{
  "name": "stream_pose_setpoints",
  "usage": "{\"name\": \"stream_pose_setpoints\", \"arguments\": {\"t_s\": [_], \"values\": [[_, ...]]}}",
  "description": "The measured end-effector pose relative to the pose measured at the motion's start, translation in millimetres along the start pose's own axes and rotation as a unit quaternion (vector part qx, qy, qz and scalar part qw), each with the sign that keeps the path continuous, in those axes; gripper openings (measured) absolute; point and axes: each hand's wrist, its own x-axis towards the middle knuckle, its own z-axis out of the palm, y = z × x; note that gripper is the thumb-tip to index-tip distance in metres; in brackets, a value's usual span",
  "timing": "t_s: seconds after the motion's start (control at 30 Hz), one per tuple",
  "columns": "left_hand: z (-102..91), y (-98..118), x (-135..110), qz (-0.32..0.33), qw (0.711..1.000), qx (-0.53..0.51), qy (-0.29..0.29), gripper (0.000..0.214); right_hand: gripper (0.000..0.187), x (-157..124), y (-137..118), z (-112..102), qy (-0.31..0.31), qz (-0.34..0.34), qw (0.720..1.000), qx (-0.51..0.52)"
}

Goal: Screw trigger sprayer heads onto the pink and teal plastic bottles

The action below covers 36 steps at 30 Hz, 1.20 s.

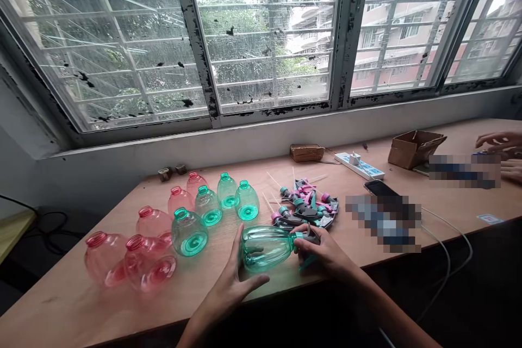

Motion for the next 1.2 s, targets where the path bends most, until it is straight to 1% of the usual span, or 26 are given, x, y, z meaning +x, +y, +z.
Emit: {"name": "stream_pose_setpoints", "arguments": {"t_s": [0.13,0.27,0.37,0.47,0.6,0.8,0.9,1.07,1.2], "values": [[-2.6,-7.5,3.0,-0.006,1.000,-0.008,0.004,0.103,0.042,0.1,-0.1,-0.3,0.001,-0.001,1.000,-0.001],[-1.1,-1.7,4.5,0.012,1.000,-0.020,-0.011,0.104,0.043,0.0,0.1,-0.4,0.001,-0.001,1.000,0.003],[0.3,2.8,2.7,0.017,1.000,-0.013,-0.008,0.105,0.044,0.5,0.7,-0.1,0.004,0.000,1.000,0.004],[0.0,0.9,1.1,0.006,1.000,-0.003,0.000,0.106,0.044,1.4,0.9,0.4,0.003,0.001,1.000,0.008],[-0.2,-2.7,2.3,-0.003,1.000,-0.015,-0.006,0.105,0.046,1.9,-0.4,1.1,0.007,0.005,1.000,0.001],[5.0,8.7,2.1,0.012,0.997,-0.068,-0.025,0.109,0.042,-0.1,-3.6,1.2,0.014,0.001,1.000,0.011],[5.7,11.3,0.5,0.018,0.998,-0.056,-0.028,0.109,0.041,-0.3,-4.1,1.0,0.012,-0.001,1.000,0.014],[2.8,3.3,0.8,0.007,0.998,-0.056,-0.014,0.111,0.043,-0.2,-3.9,1.4,0.012,0.002,1.000,0.012],[2.8,3.8,1.3,-0.001,0.999,-0.039,-0.011,0.105,0.044,-0.2,-4.2,1.6,0.016,0.002,1.000,0.009]]}}
